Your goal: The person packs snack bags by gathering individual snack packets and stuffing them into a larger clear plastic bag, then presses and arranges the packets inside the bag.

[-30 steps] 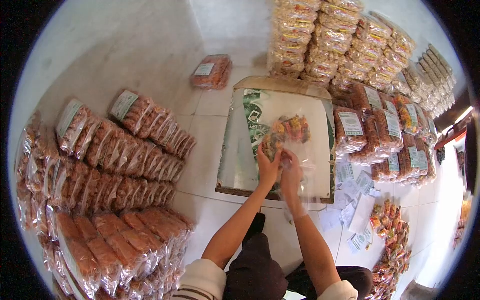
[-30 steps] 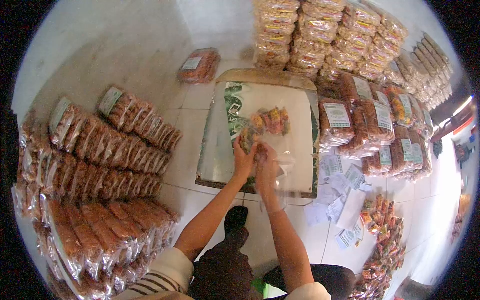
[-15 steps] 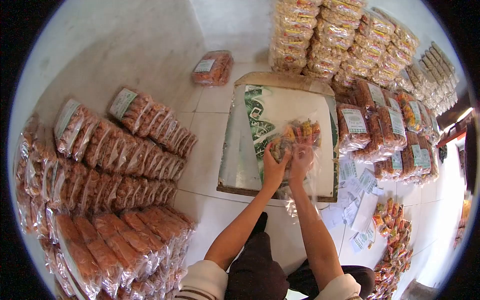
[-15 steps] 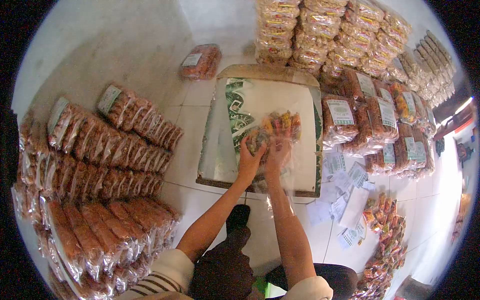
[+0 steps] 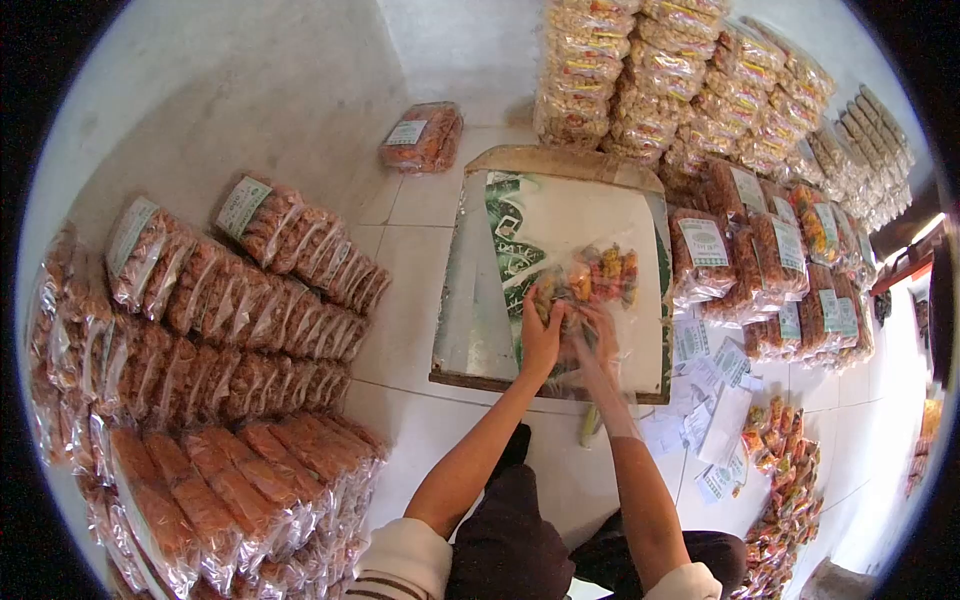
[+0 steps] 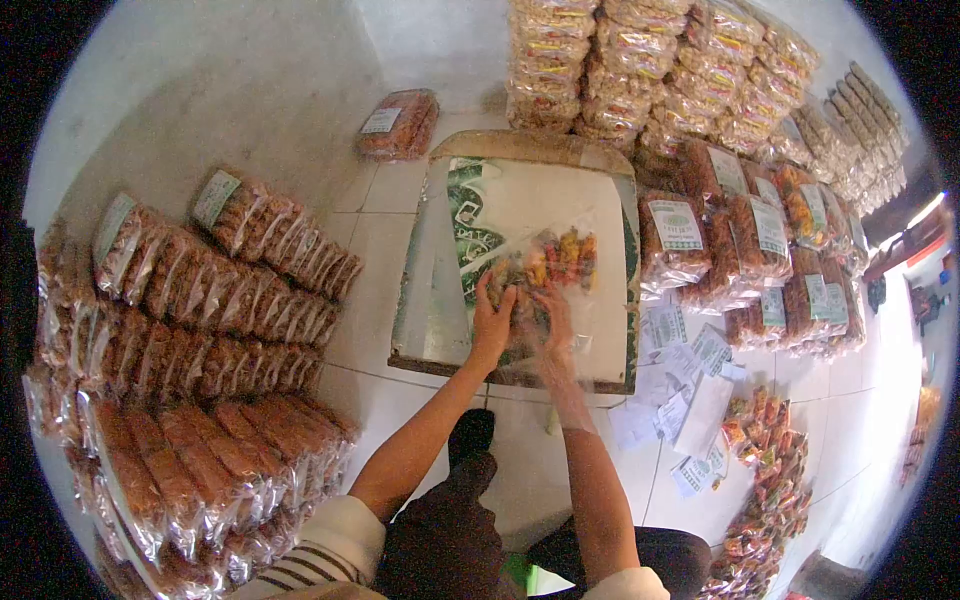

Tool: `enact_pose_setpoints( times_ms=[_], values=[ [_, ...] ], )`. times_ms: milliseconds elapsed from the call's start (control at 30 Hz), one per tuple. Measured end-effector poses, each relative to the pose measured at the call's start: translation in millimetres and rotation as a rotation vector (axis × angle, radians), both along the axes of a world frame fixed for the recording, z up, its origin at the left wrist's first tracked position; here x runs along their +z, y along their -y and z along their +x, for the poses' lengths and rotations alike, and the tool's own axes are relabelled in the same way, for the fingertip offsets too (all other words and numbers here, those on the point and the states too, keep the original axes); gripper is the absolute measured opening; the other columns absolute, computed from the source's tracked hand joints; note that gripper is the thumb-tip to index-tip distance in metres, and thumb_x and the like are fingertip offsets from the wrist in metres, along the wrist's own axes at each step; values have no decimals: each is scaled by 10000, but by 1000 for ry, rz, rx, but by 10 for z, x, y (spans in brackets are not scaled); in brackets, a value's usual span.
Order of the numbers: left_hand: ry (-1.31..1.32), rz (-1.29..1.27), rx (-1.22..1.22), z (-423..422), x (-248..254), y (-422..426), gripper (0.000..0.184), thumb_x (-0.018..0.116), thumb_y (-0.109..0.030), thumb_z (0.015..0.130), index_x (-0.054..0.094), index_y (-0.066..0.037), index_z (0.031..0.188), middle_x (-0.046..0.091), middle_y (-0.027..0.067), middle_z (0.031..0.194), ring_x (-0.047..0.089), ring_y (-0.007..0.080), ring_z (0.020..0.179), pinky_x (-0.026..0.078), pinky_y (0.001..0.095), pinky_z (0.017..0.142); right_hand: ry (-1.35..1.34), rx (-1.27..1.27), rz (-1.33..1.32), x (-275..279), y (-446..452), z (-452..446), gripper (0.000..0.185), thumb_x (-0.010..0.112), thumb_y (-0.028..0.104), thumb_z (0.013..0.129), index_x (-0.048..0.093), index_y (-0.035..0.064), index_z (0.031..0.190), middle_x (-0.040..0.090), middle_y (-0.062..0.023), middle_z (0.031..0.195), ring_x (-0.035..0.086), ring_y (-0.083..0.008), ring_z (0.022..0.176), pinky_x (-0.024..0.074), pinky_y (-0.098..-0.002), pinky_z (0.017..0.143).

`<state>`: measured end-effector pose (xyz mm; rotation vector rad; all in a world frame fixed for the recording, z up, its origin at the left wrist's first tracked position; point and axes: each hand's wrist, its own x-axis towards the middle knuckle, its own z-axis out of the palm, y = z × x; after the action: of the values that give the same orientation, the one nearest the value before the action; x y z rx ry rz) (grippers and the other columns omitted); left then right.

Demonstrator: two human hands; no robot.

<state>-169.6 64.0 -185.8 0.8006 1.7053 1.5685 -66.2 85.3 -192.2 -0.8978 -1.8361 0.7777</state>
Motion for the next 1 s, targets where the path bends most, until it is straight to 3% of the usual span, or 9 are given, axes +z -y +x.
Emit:
enact_pose_setpoints(
  times_ms=[133, 200, 333, 400, 467, 700, 833, 900, 1000],
  values=[
    [-177, -36, -46, 37, 82, 106, 628, 501, -370, 867, 245, 10, 1297, 457, 216, 1158, 465, 311, 1063, 371, 349, 886, 10, -28, -83, 66, -57, -54, 325, 575, 86, 772, 489, 27, 1080, 429, -143, 1146, 450, -275, 1064, 386, -363, 893],
    [-61, -158, -81, 46, 101, 176, 653, 498, -382, 865, 231, 23, 1302, 563, 197, 972, 582, 274, 834, 463, 346, 701, 87, -80, 9, -115, -127, -83, 316, 578, 100, 773, 494, 30, 1069, 454, -135, 1098, 473, -264, 1029, 394, -351, 878],
    [39, -312, -123, 24, -33, 312, 598, 485, -424, 863, 319, -37, 1288, 601, 120, 795, 531, 171, 529, 436, 298, 486, -13, -183, -287, -406, -176, -199, 242, 600, 157, 761, 541, 39, 963, 530, -121, 923, 555, -240, 849, 435, -355, 755],
    [-262, -165, -239, 6, -140, 356, 399, 429, -331, 905, 459, 7, 1114, 538, 147, 557, 532, 208, 418, 414, 345, 419, -80, -185, -324, -197, -153, -216, 218, 612, 185, 752, 568, 45, 913, 560, -117, 852, 577, -248, 789, 444, -359, 715],
    [-166, -201, -299, 43, -168, 445, 358, 414, -321, 912, 485, -6, 1066, 527, 151, 543, 531, 219, 419, 416, 343, 424, 407, -310, -388, -37, -210, -253, 225, 652, 249, 719, 606, 61, 833, 589, -121, 778, 578, -301, 729, 445, -382, 678],
    [-158, -375, -365, -30, 214, 557, 407, 413, -385, 900, 473, -26, 1083, 542, 139, 626, 552, 233, 520, 442, 344, 522, 495, -452, -33, -282, -191, -275, 271, 685, 293, 692, 605, 58, 801, 600, -123, 755, 569, -315, 707, 438, -355, 635],
    [-131, -232, 2, -33, 164, 379, 409, 449, -375, 886, 463, -31, 1106, 542, 152, 848, 547, 256, 775, 428, 378, 716, 265, -223, -123, -220, 22, -55, 222, 646, 182, 748, 562, 31, 887, 554, -117, 823, 527, -237, 734, 438, -332, 688],
    [-762, 111, 299, -138, 238, 154, 336, 482, -286, 876, 470, -46, 1111, 477, 160, 1021, 452, 292, 966, 341, 423, 858, 224, -199, -198, -229, 234, 30, 199, 609, 146, 791, 552, 35, 946, 526, -81, 834, 498, -199, 714, 431, -291, 701],
    [-846, 199, 56, -234, 444, -197, 292, 509, -207, 852, 476, -74, 1110, 473, 131, 1064, 411, 296, 1051, 291, 453, 918, -126, -357, -344, -274, 423, 33, 350, 553, 102, 834, 429, 27, 1152, 457, -58, 963, 452, -153, 776, 433, -281, 745]
  ],
)
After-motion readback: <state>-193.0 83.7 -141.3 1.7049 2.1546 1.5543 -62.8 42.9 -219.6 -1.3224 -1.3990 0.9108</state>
